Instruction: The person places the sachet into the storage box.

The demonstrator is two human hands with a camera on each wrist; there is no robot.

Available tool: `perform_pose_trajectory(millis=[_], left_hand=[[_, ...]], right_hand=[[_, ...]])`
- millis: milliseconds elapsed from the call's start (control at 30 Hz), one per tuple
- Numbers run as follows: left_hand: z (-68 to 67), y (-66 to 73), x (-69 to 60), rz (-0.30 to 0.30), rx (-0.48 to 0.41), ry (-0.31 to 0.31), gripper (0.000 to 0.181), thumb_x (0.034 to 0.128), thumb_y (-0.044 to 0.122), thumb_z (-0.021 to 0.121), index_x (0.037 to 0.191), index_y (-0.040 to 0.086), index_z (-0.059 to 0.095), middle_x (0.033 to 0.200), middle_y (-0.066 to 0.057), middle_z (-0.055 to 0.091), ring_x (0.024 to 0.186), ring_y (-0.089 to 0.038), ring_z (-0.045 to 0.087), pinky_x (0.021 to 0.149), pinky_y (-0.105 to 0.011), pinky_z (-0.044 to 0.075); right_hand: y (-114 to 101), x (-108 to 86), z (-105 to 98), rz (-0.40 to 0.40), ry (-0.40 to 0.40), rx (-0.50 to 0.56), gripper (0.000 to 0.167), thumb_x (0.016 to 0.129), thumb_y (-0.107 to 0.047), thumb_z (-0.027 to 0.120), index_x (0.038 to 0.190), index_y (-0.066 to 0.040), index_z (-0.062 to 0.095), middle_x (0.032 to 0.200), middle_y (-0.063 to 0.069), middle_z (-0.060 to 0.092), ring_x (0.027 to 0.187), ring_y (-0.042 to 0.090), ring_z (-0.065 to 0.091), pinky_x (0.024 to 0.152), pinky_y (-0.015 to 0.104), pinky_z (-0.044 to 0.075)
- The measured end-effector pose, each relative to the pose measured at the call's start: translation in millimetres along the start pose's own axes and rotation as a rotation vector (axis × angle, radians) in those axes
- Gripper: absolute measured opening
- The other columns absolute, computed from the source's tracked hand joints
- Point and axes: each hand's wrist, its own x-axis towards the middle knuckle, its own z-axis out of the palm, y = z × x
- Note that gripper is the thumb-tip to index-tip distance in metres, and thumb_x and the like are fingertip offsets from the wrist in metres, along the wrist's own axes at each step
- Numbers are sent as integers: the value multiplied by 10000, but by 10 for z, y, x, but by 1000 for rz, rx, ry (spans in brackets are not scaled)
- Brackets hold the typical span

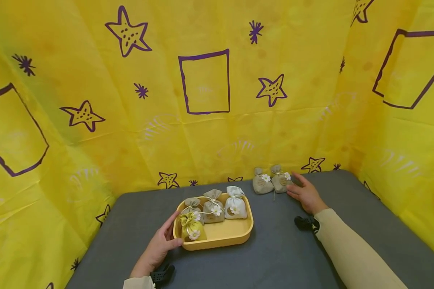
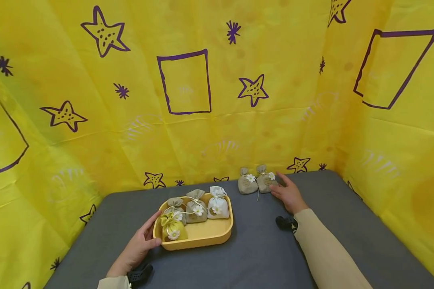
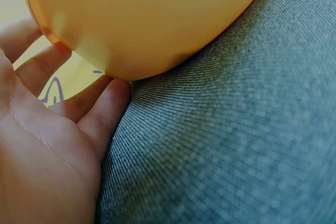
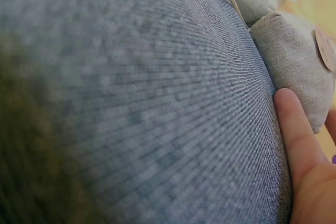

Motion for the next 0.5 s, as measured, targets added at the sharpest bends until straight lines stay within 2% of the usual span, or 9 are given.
perform_pose_trajectory(millis=[133, 333, 500], left_hand=[[1, 0, -7, -3, -5, 9, 902, 896, 84, 760, 1595, 69, 190, 1641, -110, 144, 1456, -246, 164, 1005, -173, 366], [7, -1, -8, -1, 2, 3, 904, 895, 97, 764, 1594, 67, 192, 1642, -118, 134, 1460, -251, 151, 1000, -160, 360], [8, 0, -2, 3, 2, 2, 909, 893, 103, 768, 1594, 69, 190, 1642, -112, 139, 1457, -243, 163, 1006, -159, 353]], right_hand=[[19, 35, 10, -8, -5, -13, 764, 1014, -110, 598, 1603, -58, 114, 1583, 287, 117, 1372, 447, 296, 1021, 416, 437], [44, 57, 25, 13, 4, -88, 750, 1004, -114, 619, 1596, -47, 163, 1526, 328, 174, 1336, 429, 344, 1019, 410, 438], [41, 73, 63, -3, 11, -229, 696, 980, -186, 671, 1550, -11, 312, 1441, 291, 389, 1253, 358, 460, 970, 346, 480]])
